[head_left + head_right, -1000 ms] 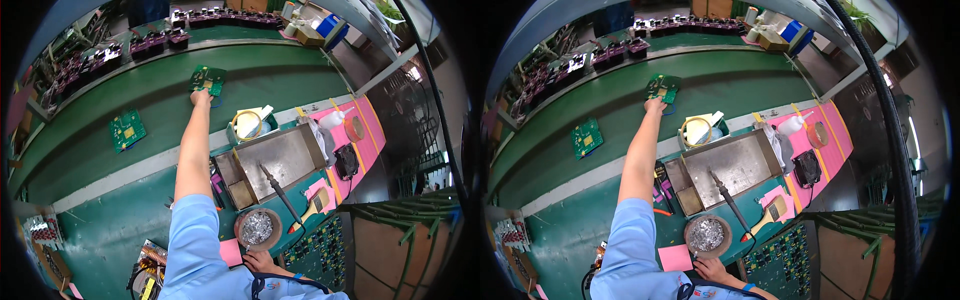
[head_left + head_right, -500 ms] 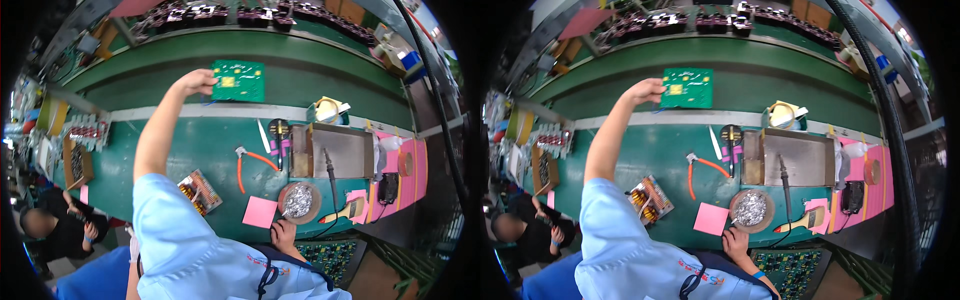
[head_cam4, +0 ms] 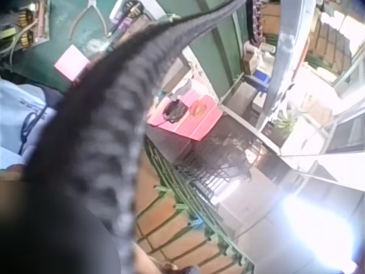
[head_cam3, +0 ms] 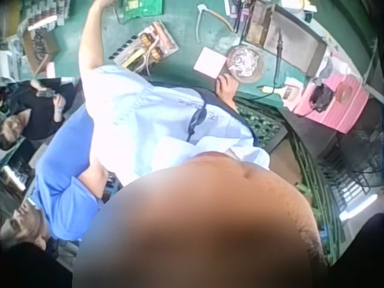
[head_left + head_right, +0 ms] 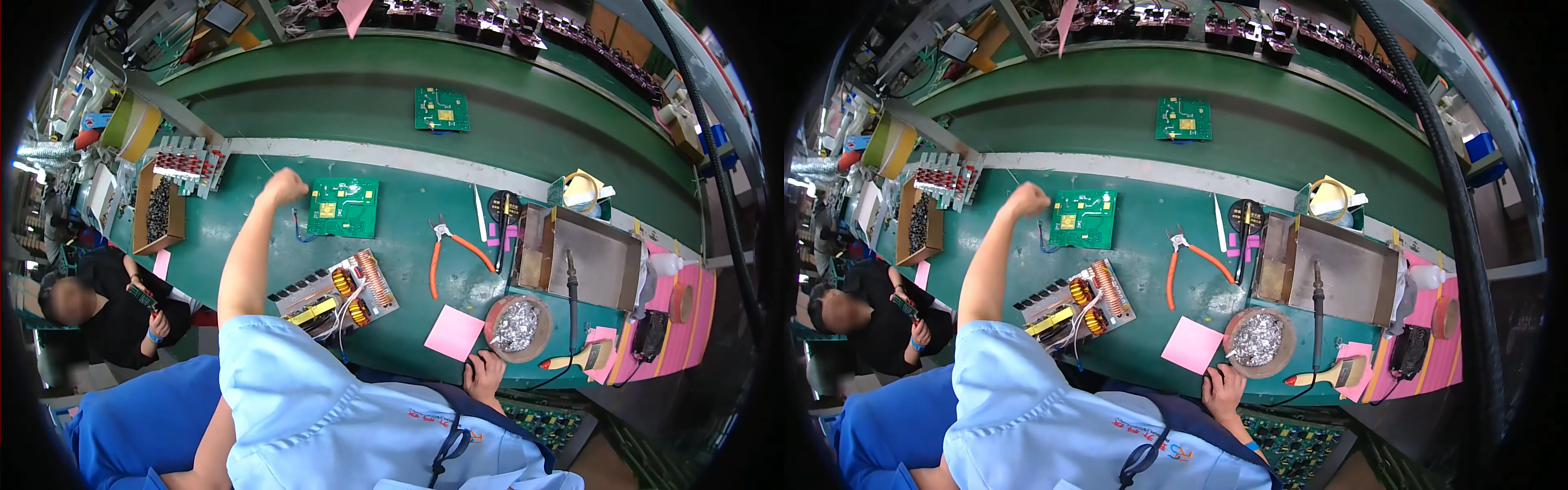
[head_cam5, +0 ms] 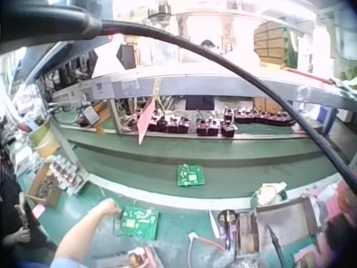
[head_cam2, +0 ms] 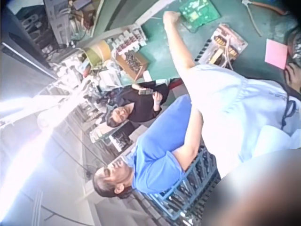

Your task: The person uses pliers to trim components on a green circuit board and then uses a soldering iron to solder connections. They handle multiple circuit boards, moving them between a workbench and a nearby rack.

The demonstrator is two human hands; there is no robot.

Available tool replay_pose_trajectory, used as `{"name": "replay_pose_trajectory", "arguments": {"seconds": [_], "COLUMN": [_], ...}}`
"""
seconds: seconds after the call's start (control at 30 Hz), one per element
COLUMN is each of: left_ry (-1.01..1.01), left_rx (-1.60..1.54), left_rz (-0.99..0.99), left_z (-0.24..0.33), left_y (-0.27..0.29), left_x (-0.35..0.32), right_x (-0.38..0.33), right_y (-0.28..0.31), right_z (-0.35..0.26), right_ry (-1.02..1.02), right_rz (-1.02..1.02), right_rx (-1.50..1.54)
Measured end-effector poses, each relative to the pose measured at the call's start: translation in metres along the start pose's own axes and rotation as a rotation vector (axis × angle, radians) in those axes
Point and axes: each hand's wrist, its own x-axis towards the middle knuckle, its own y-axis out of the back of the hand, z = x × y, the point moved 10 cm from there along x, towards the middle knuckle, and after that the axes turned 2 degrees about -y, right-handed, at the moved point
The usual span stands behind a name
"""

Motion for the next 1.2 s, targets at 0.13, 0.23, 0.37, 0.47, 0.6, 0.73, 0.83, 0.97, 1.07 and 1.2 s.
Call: {"name": "replay_pose_trajectory", "arguments": {"seconds": [0.13, 0.23, 0.37, 0.47, 0.6, 0.73, 0.83, 0.97, 1.07, 1.2], "left_ry": [-0.288, -0.256, -0.174, 0.015, -0.069, -0.054, -0.097, -0.245, -0.25, -0.215], "left_rx": [-0.297, -0.458, -0.603, -1.176, -1.002, -1.161, -1.44, -1.283, -1.311, -1.388], "left_rz": [0.291, 0.276, 0.413, 0.164, 0.056, 0.032, -0.122, 0.158, 0.225, 0.328], "left_z": [0.08, 0.138, 0.193, 0.216, 0.247, 0.262, 0.289, 0.271, 0.255, 0.189], "left_y": [0.028, -0.008, -0.028, -0.064, -0.071, -0.097, -0.095, -0.052, -0.03, 0.008], "left_x": [0.043, 0.094, 0.138, 0.157, 0.154, 0.175, 0.128, 0.086, 0.052, 0.013], "right_x": [0.001, 0.003, 0.0, -0.003, -0.006, -0.006, -0.005, 0.002, -0.008, -0.006], "right_y": [-0.002, 0.001, -0.003, -0.004, -0.007, -0.005, 0.0, 0.001, 0.003, 0.0], "right_z": [0.002, 0.001, 0.004, 0.005, 0.005, 0.004, 0.004, -0.003, 0.0, -0.004], "right_ry": [-0.016, -0.028, -0.04, -0.046, -0.025, 0.011, -0.002, 0.045, 0.053, 0.097], "right_rz": [-0.008, -0.025, -0.033, -0.027, -0.006, 0.016, 0.047, 0.03, 0.074, 0.125], "right_rx": [0.002, 0.011, 0.015, 0.019, -0.013, -0.017, -0.009, -0.012, -0.011, 0.005]}}
